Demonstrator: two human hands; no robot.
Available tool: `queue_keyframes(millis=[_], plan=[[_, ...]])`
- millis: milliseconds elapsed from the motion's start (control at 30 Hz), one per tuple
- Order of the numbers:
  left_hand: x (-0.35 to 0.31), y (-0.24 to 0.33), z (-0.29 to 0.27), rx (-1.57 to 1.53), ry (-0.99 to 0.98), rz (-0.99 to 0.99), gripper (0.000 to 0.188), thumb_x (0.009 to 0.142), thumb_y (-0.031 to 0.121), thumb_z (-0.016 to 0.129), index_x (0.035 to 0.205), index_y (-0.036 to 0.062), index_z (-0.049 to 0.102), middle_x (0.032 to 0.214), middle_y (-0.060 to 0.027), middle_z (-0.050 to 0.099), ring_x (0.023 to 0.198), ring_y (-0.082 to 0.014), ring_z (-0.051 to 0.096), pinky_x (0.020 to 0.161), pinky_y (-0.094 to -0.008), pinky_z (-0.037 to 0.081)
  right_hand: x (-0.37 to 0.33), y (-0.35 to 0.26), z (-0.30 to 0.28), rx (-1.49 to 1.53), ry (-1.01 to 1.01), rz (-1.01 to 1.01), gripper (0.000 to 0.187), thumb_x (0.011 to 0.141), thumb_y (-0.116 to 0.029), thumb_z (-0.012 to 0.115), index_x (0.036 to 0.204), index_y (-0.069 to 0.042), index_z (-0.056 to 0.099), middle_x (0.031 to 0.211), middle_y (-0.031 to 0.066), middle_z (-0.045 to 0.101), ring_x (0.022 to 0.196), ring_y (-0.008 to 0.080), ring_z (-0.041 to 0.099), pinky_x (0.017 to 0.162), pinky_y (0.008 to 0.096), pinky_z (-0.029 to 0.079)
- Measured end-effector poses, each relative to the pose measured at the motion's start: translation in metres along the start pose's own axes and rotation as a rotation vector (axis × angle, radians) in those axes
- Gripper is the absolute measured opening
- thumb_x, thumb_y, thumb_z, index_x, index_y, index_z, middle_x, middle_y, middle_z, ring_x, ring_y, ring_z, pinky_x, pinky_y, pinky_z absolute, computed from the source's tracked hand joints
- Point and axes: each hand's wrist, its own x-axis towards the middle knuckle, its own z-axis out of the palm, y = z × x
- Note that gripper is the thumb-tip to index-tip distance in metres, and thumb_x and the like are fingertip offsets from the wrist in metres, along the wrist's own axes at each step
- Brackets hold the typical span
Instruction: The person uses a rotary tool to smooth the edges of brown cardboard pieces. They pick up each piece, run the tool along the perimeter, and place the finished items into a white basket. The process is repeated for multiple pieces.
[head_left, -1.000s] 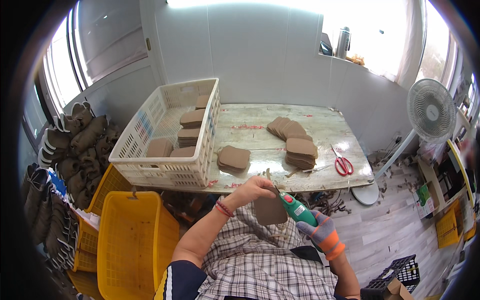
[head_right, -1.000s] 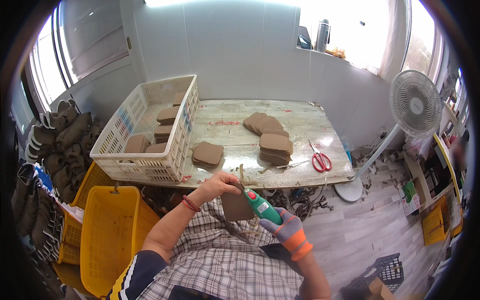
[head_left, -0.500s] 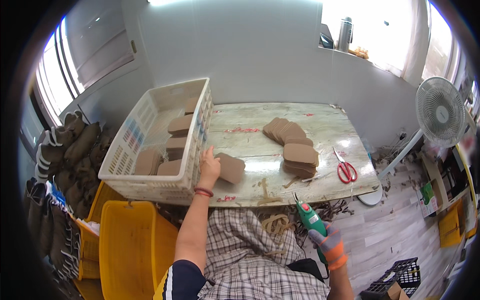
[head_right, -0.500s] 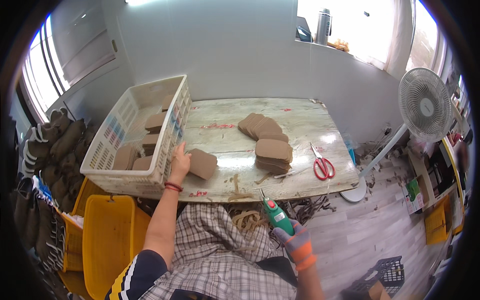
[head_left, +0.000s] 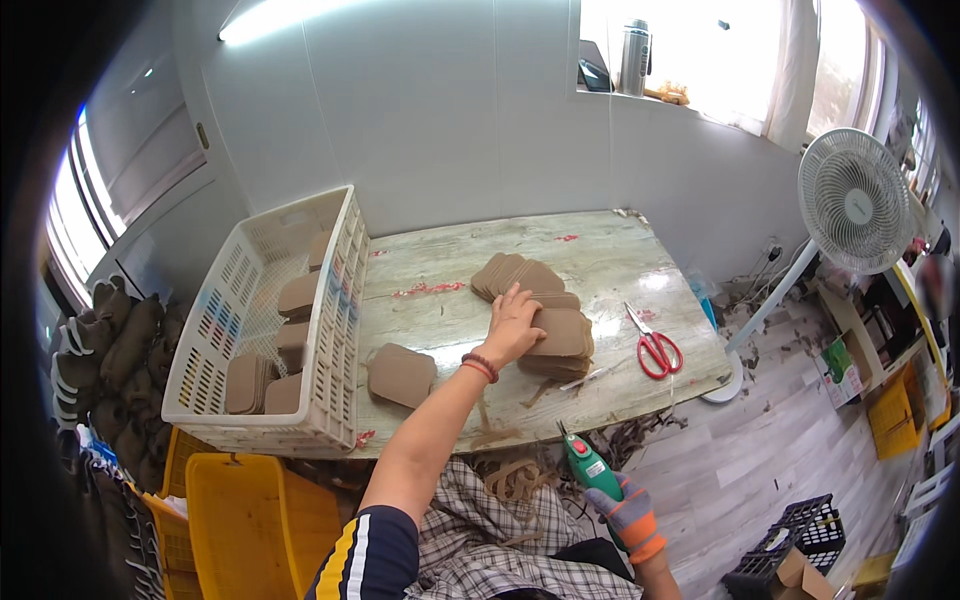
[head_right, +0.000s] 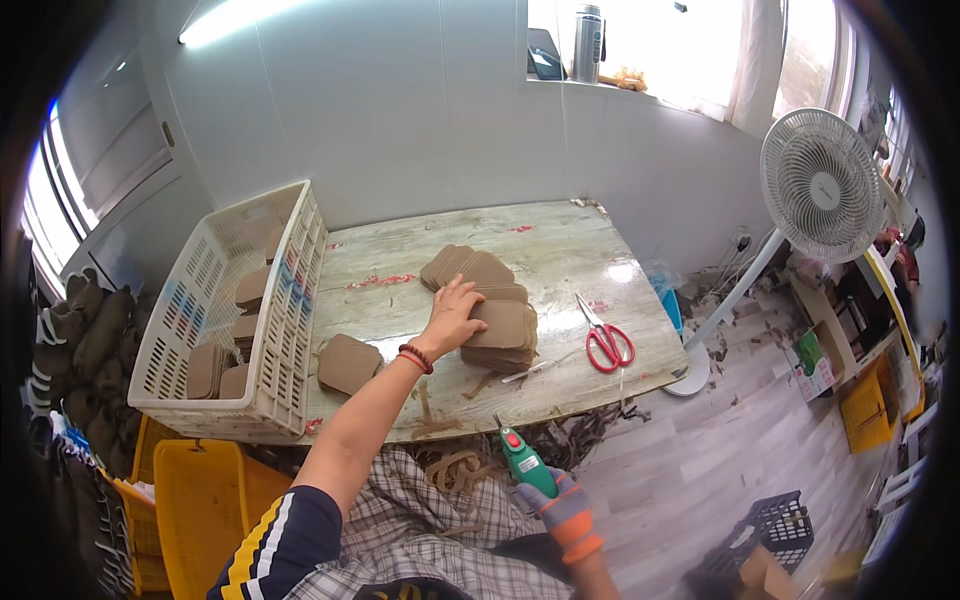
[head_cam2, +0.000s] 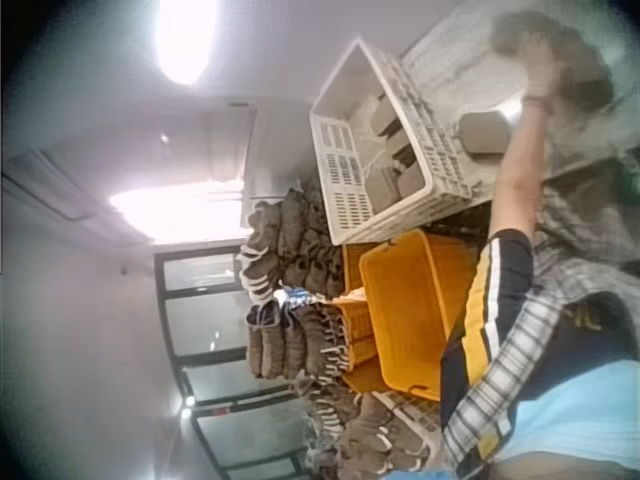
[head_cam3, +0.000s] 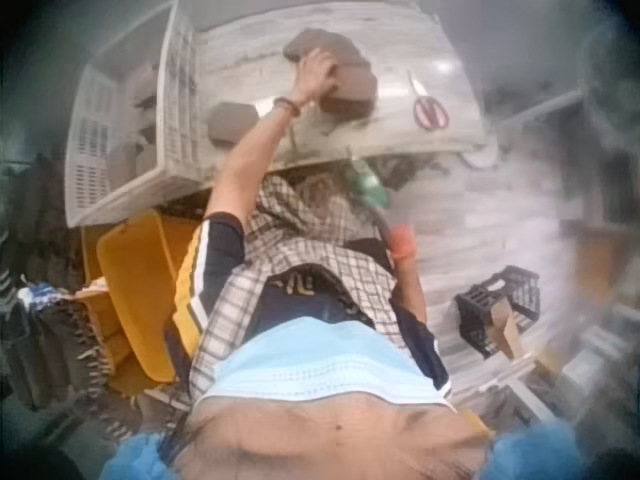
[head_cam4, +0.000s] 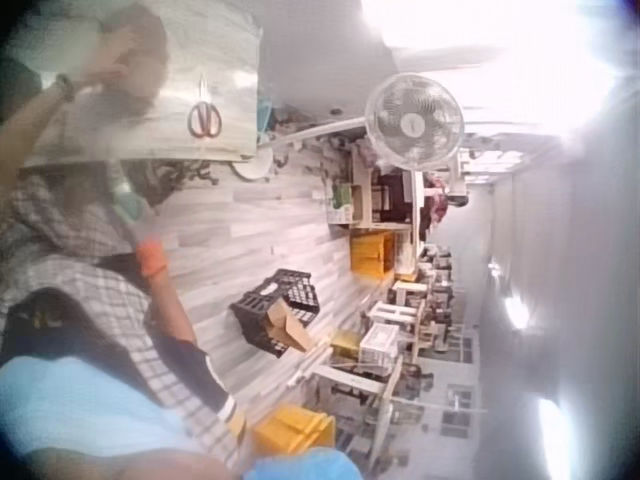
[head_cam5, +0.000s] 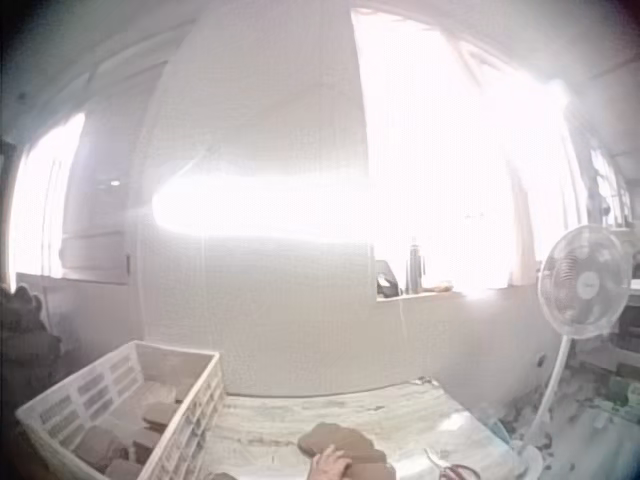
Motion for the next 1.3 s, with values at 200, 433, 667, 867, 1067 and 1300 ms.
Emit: queue_keyframes(millis=[200, 433, 667, 867, 1067, 1300], plan=[[-0.036, 0.030, -0.026, -0.300, 0.207, -0.101, 0.036, 0.063, 0.007, 0.078, 0.084, 0.0065, 0.048, 0.100, -0.0066, 0.056, 0.105, -0.0245, 0.048, 0.092, -0.0374, 0.039, -0.008, -0.017, 0.003, 0.055, -0.008, -0.001, 0.046, 0.076, -0.022, 0.078, 0.110, 0.002, 0.058, 0.081, 0.0042, 0.065, 0.063, 0.0081, 0.057, 0.055, 0.0235, 0.048], [-0.107, 0.078, -0.028, -1.802, 0.612, -0.381, 0.022, 0.086, 0.002, 0.063, 0.103, 0.0033, 0.049, 0.105, -0.0057, 0.060, 0.099, -0.0160, 0.057, 0.087, -0.0305, 0.049, -0.011, -0.031, 0.013, 0.123, 0.075, -0.132, 0.044, 0.077, -0.021, 0.077, 0.109, 0.002, 0.058, 0.081, 0.0036, 0.064, 0.064, 0.0075, 0.055, 0.055, 0.0232, 0.046], [-0.130, 0.116, -0.035, -2.041, 0.608, -0.348, 0.039, 0.085, -0.004, 0.060, 0.122, 0.0042, 0.050, 0.117, -0.0075, 0.059, 0.107, -0.0208, 0.057, 0.094, -0.0345, 0.048, -0.027, -0.054, 0.025, 0.087, 0.124, -0.287, 0.041, 0.079, -0.018, 0.076, 0.111, 0.001, 0.059, 0.087, 0.0020, 0.064, 0.071, 0.0067, 0.055, 0.063, 0.0223, 0.047], [-0.134, 0.125, -0.034, -2.074, 0.634, -0.324, 0.039, 0.084, -0.008, 0.058, 0.120, 0.0051, 0.051, 0.117, -0.0077, 0.060, 0.107, -0.0208, 0.058, 0.094, -0.0370, 0.049, -0.040, -0.063, 0.024, 0.058, 0.100, -0.259, 0.041, 0.079, -0.018, 0.076, 0.111, 0.001, 0.059, 0.086, 0.0010, 0.063, 0.070, 0.0060, 0.053, 0.061, 0.0218, 0.046], [-0.139, 0.129, -0.026, -2.043, 0.574, -0.300, 0.039, 0.084, -0.010, 0.057, 0.120, 0.0050, 0.052, 0.116, -0.0079, 0.060, 0.105, -0.0208, 0.060, 0.092, -0.0357, 0.051, -0.041, -0.065, 0.024, 0.108, 0.098, -0.275, 0.038, 0.080, -0.017, 0.075, 0.110, 0.000, 0.059, 0.083, 0.0005, 0.062, 0.067, 0.0055, 0.052, 0.057, 0.0218, 0.044], [-0.148, 0.149, -0.027, -2.049, 0.426, -0.297, 0.040, 0.084, -0.011, 0.055, 0.120, 0.0054, 0.052, 0.117, -0.0086, 0.060, 0.107, -0.0208, 0.060, 0.091, -0.0355, 0.052, -0.034, -0.064, 0.023, 0.133, 0.141, -0.339, 0.032, 0.083, -0.013, 0.070, 0.109, 0.000, 0.058, 0.075, 0.0008, 0.061, 0.057, 0.0052, 0.052, 0.046, 0.0205, 0.042]])
